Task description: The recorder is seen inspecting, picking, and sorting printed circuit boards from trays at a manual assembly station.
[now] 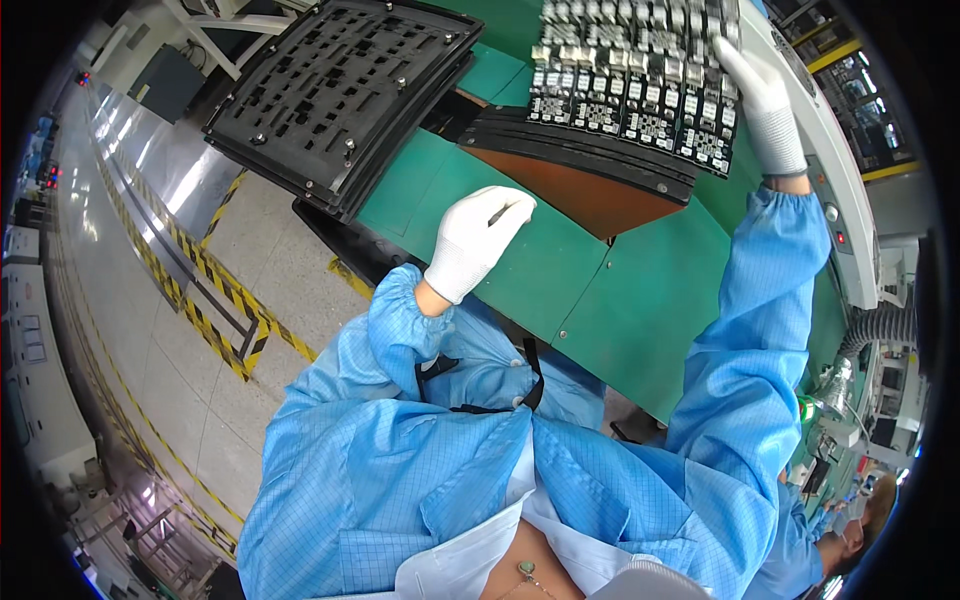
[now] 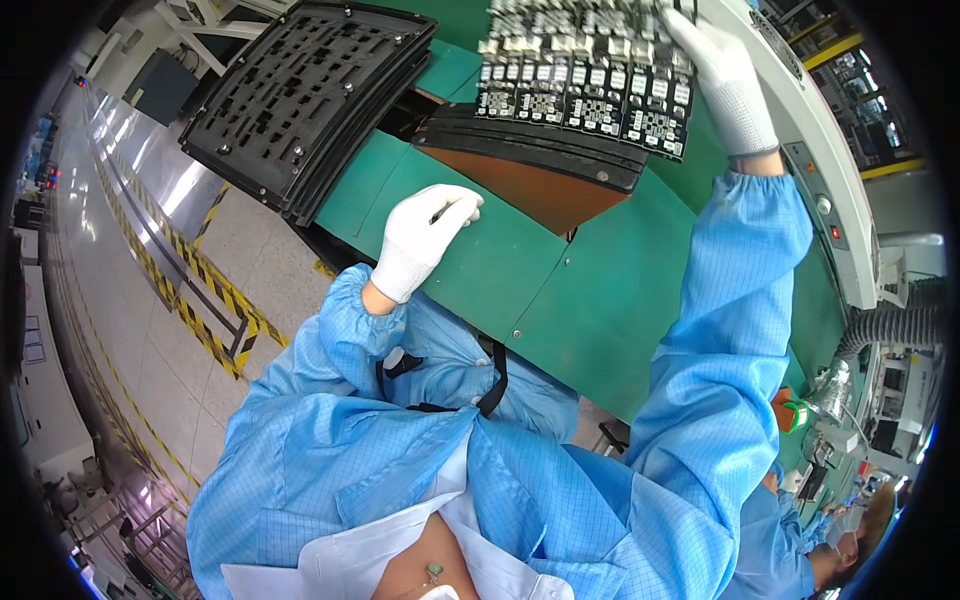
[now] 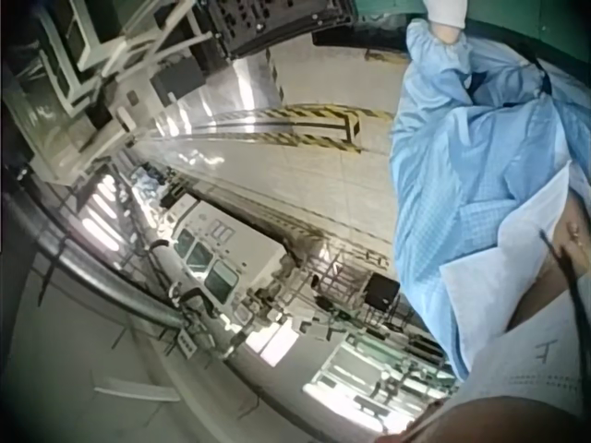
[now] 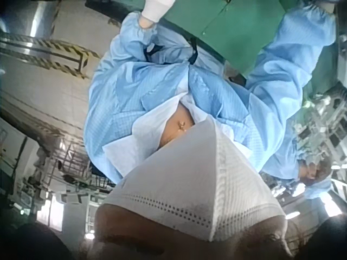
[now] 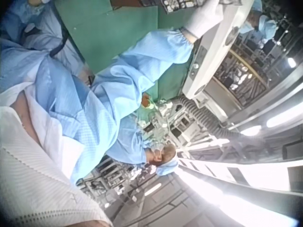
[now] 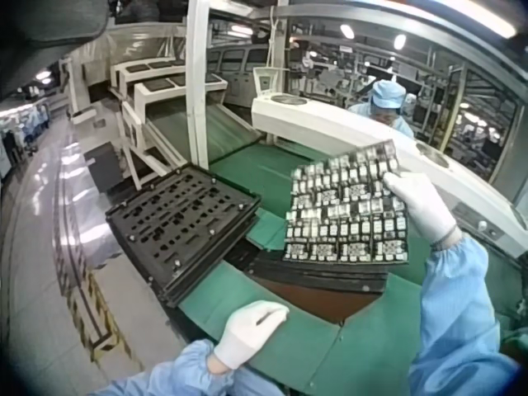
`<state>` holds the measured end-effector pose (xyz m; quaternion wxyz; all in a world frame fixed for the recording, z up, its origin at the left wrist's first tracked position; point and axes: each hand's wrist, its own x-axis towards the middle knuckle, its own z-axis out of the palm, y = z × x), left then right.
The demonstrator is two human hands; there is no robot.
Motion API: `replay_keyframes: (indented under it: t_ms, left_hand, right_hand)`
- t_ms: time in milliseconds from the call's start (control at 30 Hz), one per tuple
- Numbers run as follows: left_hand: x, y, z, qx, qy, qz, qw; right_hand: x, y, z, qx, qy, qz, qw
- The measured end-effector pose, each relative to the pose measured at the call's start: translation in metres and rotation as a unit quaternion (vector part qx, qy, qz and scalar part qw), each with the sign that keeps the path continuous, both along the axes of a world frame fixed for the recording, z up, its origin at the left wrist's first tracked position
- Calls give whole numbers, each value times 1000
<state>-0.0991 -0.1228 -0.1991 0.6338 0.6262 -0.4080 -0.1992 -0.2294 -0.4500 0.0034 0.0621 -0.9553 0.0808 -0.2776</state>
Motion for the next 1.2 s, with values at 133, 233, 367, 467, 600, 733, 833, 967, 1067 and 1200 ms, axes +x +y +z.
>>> replay_keyframes:
  t_ms: [133,233,367,467,600,733,833,967,1067,1200]
  left_hand:
    - [1,1,0,0,8,-2,1000]
    - [1,0,0,-4,-21,6,1000]
    - [5,-3,12,-8,143,-15,990]
    - [17,-12,32,-76,280,-11,957]
    - [29,-20,57,-129,445,-67,884]
    - [33,-31,66,-131,478,-116,861]
    - [34,-37,67,-152,500,-130,843]
    - [31,-37,68,-179,479,-98,854]
    - [32,-37,66,-190,467,-90,859]
    - [39,-39,60,-193,499,-112,838]
  right_hand:
    - [-8,-14,-32,417,-64,-123,898]
    - [-9,-10,-43,611,-161,-94,769]
    - [-11,0,-38,586,-171,-89,787]
    - [-16,9,-28,514,-159,-62,841]
    - [-24,25,-8,-83,-115,16,990]
    - [-28,45,6,-117,-132,38,984]
    - [-33,56,15,-59,-108,24,992]
    - [-35,63,18,-33,-120,19,992]
    - [-34,68,18,-136,-127,17,982]
    - [-32,83,17,-131,-128,-3,983]
